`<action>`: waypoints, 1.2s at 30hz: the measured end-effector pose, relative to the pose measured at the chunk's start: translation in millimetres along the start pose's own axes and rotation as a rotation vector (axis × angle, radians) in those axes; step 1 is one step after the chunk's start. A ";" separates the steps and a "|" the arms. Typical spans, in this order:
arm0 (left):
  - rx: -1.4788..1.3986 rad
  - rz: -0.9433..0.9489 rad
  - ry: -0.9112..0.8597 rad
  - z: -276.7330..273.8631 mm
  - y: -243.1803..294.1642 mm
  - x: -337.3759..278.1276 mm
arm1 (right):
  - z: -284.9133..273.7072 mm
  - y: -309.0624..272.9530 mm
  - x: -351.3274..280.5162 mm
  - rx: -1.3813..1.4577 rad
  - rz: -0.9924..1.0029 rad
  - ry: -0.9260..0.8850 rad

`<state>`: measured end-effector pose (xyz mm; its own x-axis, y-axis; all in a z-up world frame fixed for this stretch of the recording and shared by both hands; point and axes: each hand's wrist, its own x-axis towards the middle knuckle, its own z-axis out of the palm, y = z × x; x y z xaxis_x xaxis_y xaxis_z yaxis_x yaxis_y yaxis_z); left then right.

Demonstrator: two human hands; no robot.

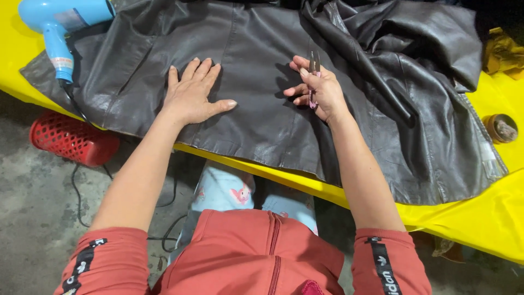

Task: Cleaning and maintaining a leather jacket by rubbing spots with a cleaning block, drying with a hair dryer, and trimming loose threads.

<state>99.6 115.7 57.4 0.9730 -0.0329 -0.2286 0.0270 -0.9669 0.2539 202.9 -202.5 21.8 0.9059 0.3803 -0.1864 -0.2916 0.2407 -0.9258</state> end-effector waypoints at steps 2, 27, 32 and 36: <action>0.009 0.001 0.013 8.0 -6.3 7.0 | -0.5 -1.2 -0.6 -0.006 0.001 -0.001; -0.010 -0.057 0.017 -1.3 -4.5 1.4 | 117.5 18.0 34.5 -0.185 0.120 -0.295; -0.056 -0.001 0.094 10.4 -12.6 7.5 | 95.0 1.1 99.3 -0.110 0.100 -0.051; -0.037 0.055 0.200 18.2 -16.2 10.3 | 68.0 -10.6 109.7 -0.335 -0.165 0.172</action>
<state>105.0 126.4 33.8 0.9993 -0.0308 -0.0230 -0.0226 -0.9549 0.2962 284.5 -102.7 33.5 0.9785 0.1996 -0.0528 -0.0479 -0.0290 -0.9984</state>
